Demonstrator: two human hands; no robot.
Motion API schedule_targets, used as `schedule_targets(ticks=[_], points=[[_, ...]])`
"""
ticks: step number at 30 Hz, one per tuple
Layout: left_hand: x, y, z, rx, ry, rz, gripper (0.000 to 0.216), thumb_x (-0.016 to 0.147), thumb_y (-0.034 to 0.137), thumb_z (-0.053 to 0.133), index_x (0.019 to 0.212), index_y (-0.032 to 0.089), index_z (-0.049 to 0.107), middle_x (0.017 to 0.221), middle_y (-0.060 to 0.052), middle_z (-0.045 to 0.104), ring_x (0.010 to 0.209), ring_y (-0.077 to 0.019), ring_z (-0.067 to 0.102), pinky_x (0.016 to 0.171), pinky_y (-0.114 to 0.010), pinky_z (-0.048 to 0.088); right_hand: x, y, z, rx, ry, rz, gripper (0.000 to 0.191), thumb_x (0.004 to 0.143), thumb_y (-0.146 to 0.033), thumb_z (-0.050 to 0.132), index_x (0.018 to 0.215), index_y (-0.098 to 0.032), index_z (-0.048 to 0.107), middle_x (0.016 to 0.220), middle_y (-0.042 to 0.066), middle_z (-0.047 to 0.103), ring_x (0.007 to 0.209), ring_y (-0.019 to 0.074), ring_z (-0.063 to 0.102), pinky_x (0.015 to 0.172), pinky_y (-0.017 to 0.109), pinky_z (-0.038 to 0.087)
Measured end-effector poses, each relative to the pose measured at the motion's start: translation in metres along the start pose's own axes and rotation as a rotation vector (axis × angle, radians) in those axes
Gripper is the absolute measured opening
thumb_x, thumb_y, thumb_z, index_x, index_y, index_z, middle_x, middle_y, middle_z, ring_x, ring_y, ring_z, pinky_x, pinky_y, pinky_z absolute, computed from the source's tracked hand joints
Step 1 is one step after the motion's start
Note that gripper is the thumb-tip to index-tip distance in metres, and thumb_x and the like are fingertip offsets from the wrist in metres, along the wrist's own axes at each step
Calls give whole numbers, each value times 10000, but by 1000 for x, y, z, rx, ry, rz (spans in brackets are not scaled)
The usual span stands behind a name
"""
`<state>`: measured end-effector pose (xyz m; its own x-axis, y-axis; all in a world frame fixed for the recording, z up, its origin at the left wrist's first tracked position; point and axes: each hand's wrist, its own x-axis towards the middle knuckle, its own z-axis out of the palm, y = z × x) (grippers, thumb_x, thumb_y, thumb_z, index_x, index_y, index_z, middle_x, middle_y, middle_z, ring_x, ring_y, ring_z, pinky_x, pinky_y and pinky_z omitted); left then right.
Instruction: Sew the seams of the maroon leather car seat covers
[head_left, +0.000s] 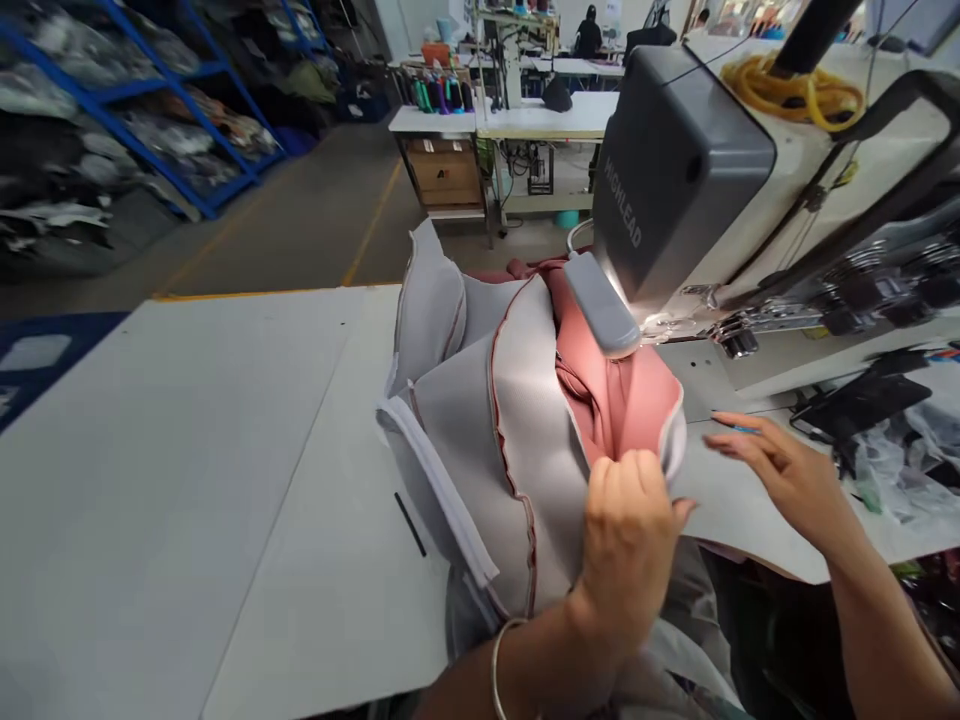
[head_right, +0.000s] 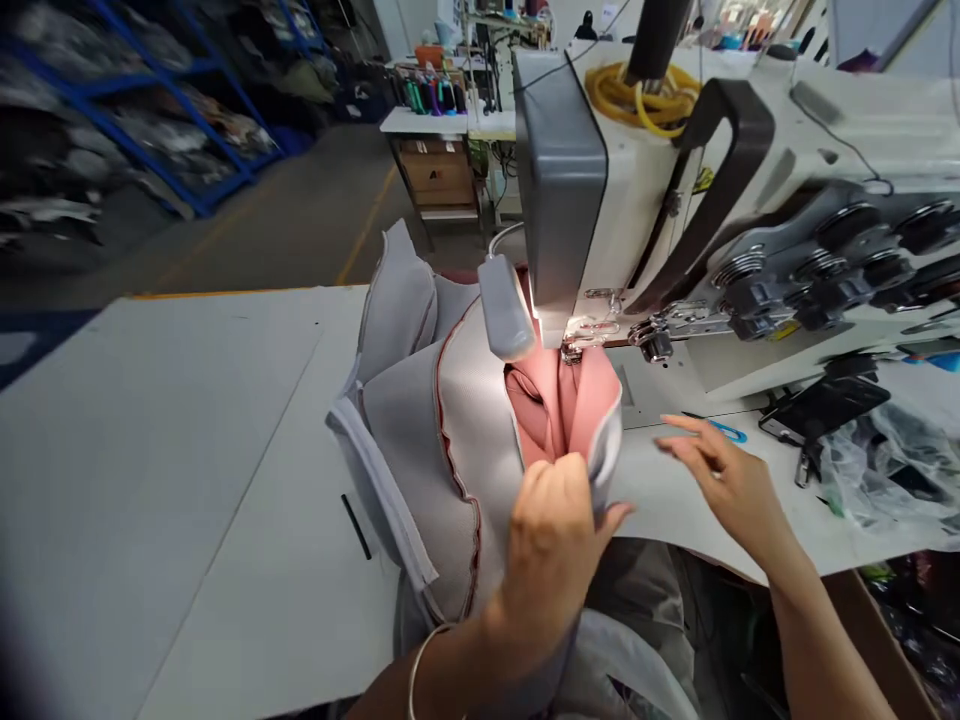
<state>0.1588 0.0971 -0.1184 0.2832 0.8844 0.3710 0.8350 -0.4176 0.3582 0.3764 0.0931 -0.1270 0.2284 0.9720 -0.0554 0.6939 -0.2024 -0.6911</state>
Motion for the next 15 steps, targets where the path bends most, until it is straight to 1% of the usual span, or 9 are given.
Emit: schedule_targets(ticks=[2,4,5,7,8,10,12,13,15], points=[[9,-16,-10,-64,-72,-93,320,713,333,795,760,195,510,664,-2,540,652,-190,548,607,-294,443,1,29,-8,-291,146,20,409,933,-525,459,1271,-309,537,1212,28,642,985,230,647,857,341,464],[19,-34,-19,-166,-202,-186,225,735,273,723,764,198,512,630,16,516,608,-172,519,564,-272,378,3,63,-14,-506,217,12,424,950,-484,440,1287,-244,533,1259,84,607,1064,277,614,886,360,449],[24,-43,-22,-233,-260,-225,179,738,252,684,762,197,515,617,25,502,590,-161,500,554,-264,350,5,81,-16,-570,237,-14,430,957,-457,432,1283,-197,536,1246,117,607,1104,292,592,910,356,442],[33,-61,-26,-414,-322,-259,115,734,238,632,768,188,535,640,27,513,612,-148,491,575,-253,339,11,116,-16,-655,288,-109,412,962,-405,436,1242,-127,555,1208,155,619,1136,293,572,956,333,428],[37,-69,-26,-531,-334,-265,108,724,237,622,782,179,552,678,20,538,649,-148,503,600,-249,353,14,132,-15,-686,309,-169,404,959,-390,449,1227,-109,563,1216,161,615,1128,284,574,985,321,413],[43,-83,-23,-810,-367,-299,166,689,241,624,825,156,584,755,3,580,709,-151,522,644,-244,383,22,159,-10,-723,351,-268,416,957,-389,464,1234,-98,570,1267,155,585,1158,272,551,1038,315,375],[47,-92,-20,-1085,-425,-375,261,649,251,646,878,134,604,783,-7,600,708,-147,532,646,-238,402,30,179,-5,-741,359,-296,452,948,-428,479,1281,-135,564,1308,123,556,1183,278,521,1036,340,371],[47,-94,-18,-1189,-451,-421,306,632,260,664,902,127,610,784,-9,607,694,-143,535,635,-234,407,34,187,-3,-755,343,-290,464,945,-450,478,1295,-158,562,1294,107,561,1169,287,518,1017,358,379],[48,-96,-17,-1315,-474,-489,383,603,278,713,938,116,623,782,-16,627,676,-141,547,628,-232,420,40,199,0,-783,252,-279,472,943,-485,465,1293,-186,566,1227,87,591,1106,287,534,954,369,401]])
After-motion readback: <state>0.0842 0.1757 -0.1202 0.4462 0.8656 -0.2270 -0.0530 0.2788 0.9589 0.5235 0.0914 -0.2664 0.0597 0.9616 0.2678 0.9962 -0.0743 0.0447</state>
